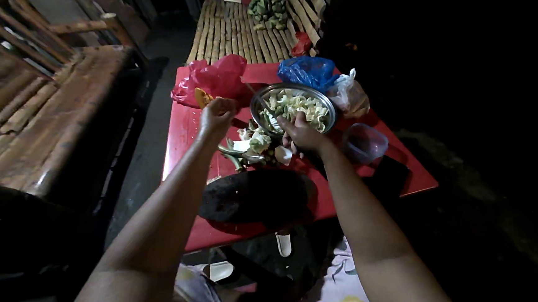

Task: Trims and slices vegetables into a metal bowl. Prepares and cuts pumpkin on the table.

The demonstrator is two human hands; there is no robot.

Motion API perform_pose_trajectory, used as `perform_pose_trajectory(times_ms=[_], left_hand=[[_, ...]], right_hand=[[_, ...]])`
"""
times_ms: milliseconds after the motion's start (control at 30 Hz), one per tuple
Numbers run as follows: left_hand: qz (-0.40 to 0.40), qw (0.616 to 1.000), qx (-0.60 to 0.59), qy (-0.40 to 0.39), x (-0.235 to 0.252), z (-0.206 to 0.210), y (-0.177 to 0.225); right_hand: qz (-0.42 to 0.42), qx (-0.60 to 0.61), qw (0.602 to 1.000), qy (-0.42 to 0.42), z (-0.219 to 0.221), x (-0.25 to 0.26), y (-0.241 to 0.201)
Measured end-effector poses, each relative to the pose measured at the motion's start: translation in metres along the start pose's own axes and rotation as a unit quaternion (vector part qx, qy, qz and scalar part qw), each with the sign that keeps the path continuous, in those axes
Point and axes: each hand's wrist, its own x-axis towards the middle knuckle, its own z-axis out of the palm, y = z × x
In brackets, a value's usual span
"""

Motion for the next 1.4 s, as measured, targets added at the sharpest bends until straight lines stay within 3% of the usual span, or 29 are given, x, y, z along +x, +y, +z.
perform_pose_trajectory(times_ms=[133, 300, 433, 933, 1033, 1133, 1233, 1400], left_hand=[[-0.021, 0.974, 0.208, -0.085, -0.035, -0.044, -0.034], [0.148, 0.913, 0.336, -0.176, -0.055, -0.039, -0.061], [0.173, 0.874, 0.394, -0.225, -0.056, -0.02, -0.062], [0.161, 0.816, 0.483, -0.272, -0.059, -0.023, -0.045], [0.173, 0.838, 0.451, -0.252, -0.06, -0.033, -0.052], [0.164, 0.904, 0.342, -0.199, -0.064, -0.042, -0.046], [0.093, 0.954, 0.236, -0.161, -0.071, -0.039, -0.022], [0.026, 0.976, 0.185, -0.115, -0.073, -0.029, 0.006]], right_hand=[[0.031, -0.103, 0.993, -0.054, 0.02, 0.0, -0.006], [0.038, -0.163, 0.985, -0.051, 0.041, 0.003, 0.0], [0.052, -0.184, 0.98, -0.051, 0.044, -0.005, -0.003], [0.047, -0.137, 0.985, -0.093, 0.036, 0.003, -0.001], [0.039, -0.125, 0.987, -0.089, 0.035, 0.001, -0.001], [-0.005, -0.124, 0.988, -0.095, 0.035, -0.004, -0.001], [-0.101, -0.109, 0.982, -0.114, 0.04, 0.0, 0.004], [-0.198, -0.092, 0.968, -0.123, 0.05, -0.006, 0.004]])
